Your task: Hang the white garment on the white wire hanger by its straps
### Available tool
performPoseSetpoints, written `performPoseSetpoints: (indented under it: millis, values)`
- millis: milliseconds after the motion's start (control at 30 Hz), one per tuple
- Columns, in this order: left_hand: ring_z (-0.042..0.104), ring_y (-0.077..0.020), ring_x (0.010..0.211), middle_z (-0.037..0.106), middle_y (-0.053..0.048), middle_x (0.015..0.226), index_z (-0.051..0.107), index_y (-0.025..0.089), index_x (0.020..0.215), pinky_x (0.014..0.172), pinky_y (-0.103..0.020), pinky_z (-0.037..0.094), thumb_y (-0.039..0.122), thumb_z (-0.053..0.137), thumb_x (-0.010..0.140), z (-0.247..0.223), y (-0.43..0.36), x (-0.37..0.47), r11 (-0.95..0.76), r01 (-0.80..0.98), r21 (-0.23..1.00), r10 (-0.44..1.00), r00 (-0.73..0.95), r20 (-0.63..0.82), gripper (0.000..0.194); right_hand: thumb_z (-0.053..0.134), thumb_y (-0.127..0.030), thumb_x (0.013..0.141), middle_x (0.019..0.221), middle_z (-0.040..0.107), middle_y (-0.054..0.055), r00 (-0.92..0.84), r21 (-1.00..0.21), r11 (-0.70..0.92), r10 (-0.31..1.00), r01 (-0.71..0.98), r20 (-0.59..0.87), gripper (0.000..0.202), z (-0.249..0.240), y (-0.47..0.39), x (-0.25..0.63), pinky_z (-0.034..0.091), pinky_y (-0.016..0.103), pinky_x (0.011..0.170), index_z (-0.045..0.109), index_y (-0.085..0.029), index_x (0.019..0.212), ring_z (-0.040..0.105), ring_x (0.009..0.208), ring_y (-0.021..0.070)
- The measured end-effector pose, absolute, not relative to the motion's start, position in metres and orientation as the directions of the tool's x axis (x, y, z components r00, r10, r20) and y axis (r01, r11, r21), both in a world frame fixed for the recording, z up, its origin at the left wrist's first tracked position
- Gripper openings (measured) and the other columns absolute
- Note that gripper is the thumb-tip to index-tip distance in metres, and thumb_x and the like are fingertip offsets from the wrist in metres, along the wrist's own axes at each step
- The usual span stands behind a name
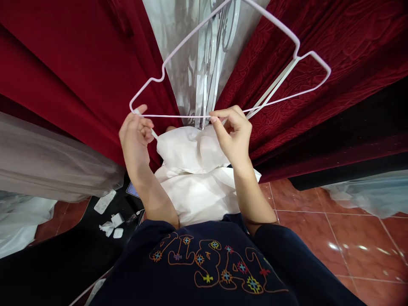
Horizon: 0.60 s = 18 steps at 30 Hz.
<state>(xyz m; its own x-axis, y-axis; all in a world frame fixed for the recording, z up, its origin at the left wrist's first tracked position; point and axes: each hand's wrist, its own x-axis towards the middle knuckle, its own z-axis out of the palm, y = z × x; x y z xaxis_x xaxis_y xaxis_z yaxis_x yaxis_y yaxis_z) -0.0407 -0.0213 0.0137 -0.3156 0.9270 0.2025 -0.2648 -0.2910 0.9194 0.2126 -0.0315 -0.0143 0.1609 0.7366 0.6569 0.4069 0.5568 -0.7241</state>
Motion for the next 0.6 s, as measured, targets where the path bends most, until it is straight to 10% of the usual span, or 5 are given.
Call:
performPoseSetpoints:
  millis: [267, 600]
  values:
    - [0.081, -0.0264, 0.107, 0.074, -0.008, 0.092, 0.071, 0.022, 0.094, 0.086, -0.03, 0.065, 0.069, 0.075, 0.104, 0.013, -0.021, 0.003, -0.347, -0.322, 0.881, 0.923, -0.286, 0.259, 0.048, 0.068, -0.046, 0.107, 0.092, 0.067, 0.0, 0.145, -0.719, 0.588, 0.728, 0.37, 0.67, 0.021, -0.008, -0.038, 0.204, 0.041, 0.032, 0.062, 0.084, -0.031, 0.11, 0.05, 0.069, 0.0101]
    - [0.077, -0.02, 0.076, 0.081, -0.01, 0.091, 0.067, 0.021, 0.081, 0.076, -0.031, 0.065, 0.07, 0.063, 0.112, 0.024, -0.03, 0.018, -0.358, -0.322, 0.876, 0.922, -0.272, 0.276, 0.057, 0.061, -0.051, 0.109, 0.147, 0.06, 0.011, 0.455, -0.683, 0.633, 0.518, 0.366, 0.724, 0.041, -0.034, -0.017, 0.261, 0.055, 0.034, 0.061, 0.054, -0.036, 0.147, 0.072, 0.092, 0.0181]
